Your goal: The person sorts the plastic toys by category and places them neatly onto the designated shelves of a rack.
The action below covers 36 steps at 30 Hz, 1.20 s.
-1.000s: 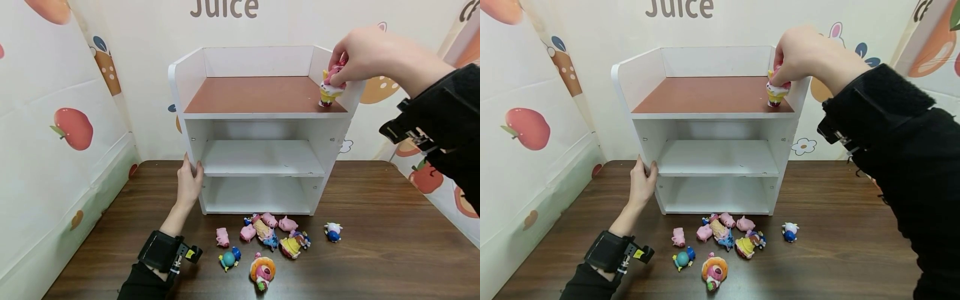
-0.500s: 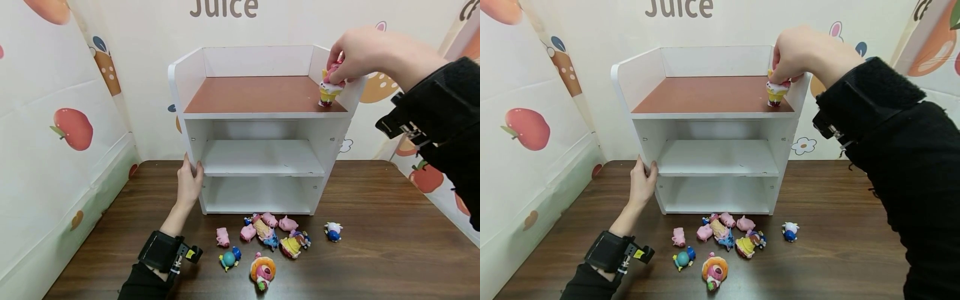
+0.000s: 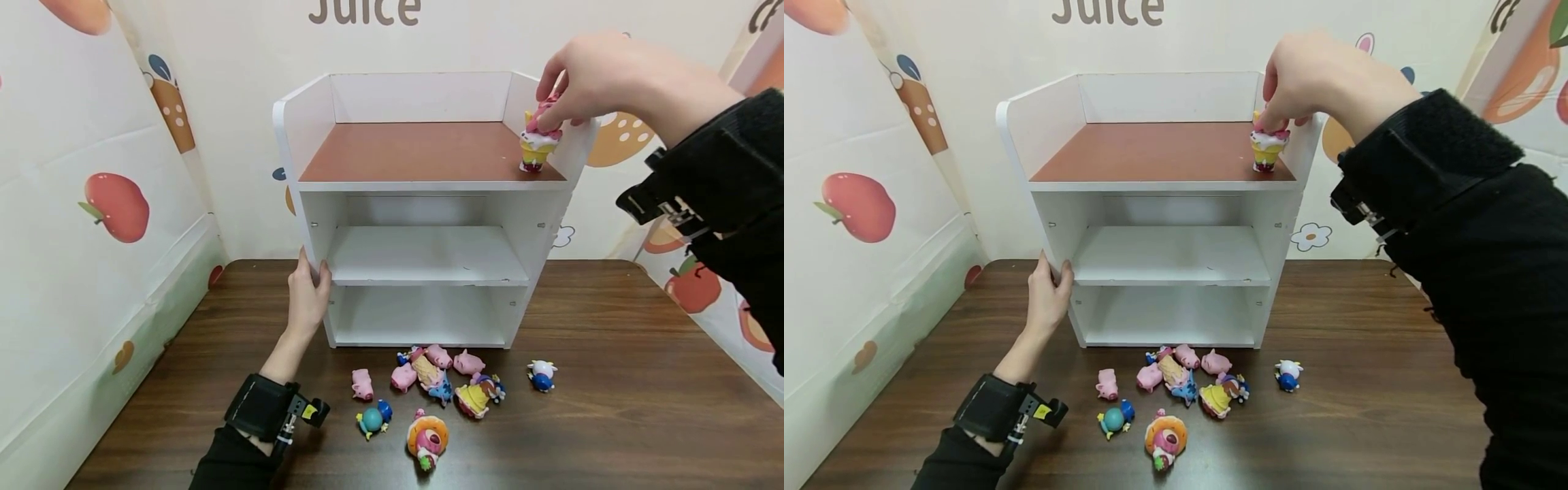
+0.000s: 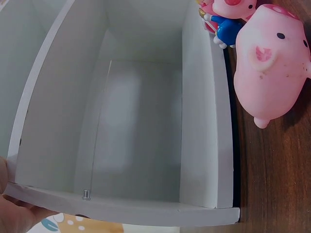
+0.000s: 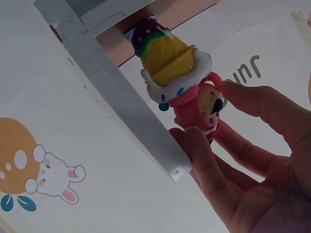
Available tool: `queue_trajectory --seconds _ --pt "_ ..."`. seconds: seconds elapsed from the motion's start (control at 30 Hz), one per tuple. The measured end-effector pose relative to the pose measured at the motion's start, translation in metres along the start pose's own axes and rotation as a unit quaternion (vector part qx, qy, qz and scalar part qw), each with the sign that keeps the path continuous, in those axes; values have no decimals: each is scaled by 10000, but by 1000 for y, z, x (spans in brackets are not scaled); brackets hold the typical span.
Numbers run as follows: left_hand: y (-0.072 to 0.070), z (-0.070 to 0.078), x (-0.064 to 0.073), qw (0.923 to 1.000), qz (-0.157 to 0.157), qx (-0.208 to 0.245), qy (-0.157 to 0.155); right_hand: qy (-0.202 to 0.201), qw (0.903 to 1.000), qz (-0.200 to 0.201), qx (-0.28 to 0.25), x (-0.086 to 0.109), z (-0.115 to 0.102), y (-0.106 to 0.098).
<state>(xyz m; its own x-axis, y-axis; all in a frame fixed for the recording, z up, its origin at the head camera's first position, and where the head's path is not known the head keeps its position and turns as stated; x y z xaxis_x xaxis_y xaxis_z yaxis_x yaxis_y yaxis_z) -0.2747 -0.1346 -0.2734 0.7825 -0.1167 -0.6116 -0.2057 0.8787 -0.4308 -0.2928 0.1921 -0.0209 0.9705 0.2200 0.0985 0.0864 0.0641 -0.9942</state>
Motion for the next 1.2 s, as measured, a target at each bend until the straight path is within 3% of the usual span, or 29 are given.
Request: queue_trajectory --seconds 0.33,0.7,1.2 --pt "1 -2 1 10000 -21 48 -55 -70 9997 226 -72 1 -2 -1" --pt "2 -1 1 9999 -31 76 -75 -432 9977 421 305 5 -5 -1" --pt "1 -3 2 9999 5 114 -88 -457 9969 474 425 4 -6 2"
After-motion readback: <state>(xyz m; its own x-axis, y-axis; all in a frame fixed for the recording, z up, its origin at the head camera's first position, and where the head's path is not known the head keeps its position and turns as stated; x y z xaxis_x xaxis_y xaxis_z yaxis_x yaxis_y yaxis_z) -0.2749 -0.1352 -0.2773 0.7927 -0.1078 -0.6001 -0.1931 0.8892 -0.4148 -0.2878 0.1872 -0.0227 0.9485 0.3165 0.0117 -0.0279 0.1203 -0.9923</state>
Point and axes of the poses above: each hand's wrist, its own x-axis away from the middle knuckle, its own y-axis out of the palm, z = x × y, the point moved 6 cm from there along -x, towards the middle knuckle, and after that the axes turned 14 degrees about -z, right-handed, at the moved point
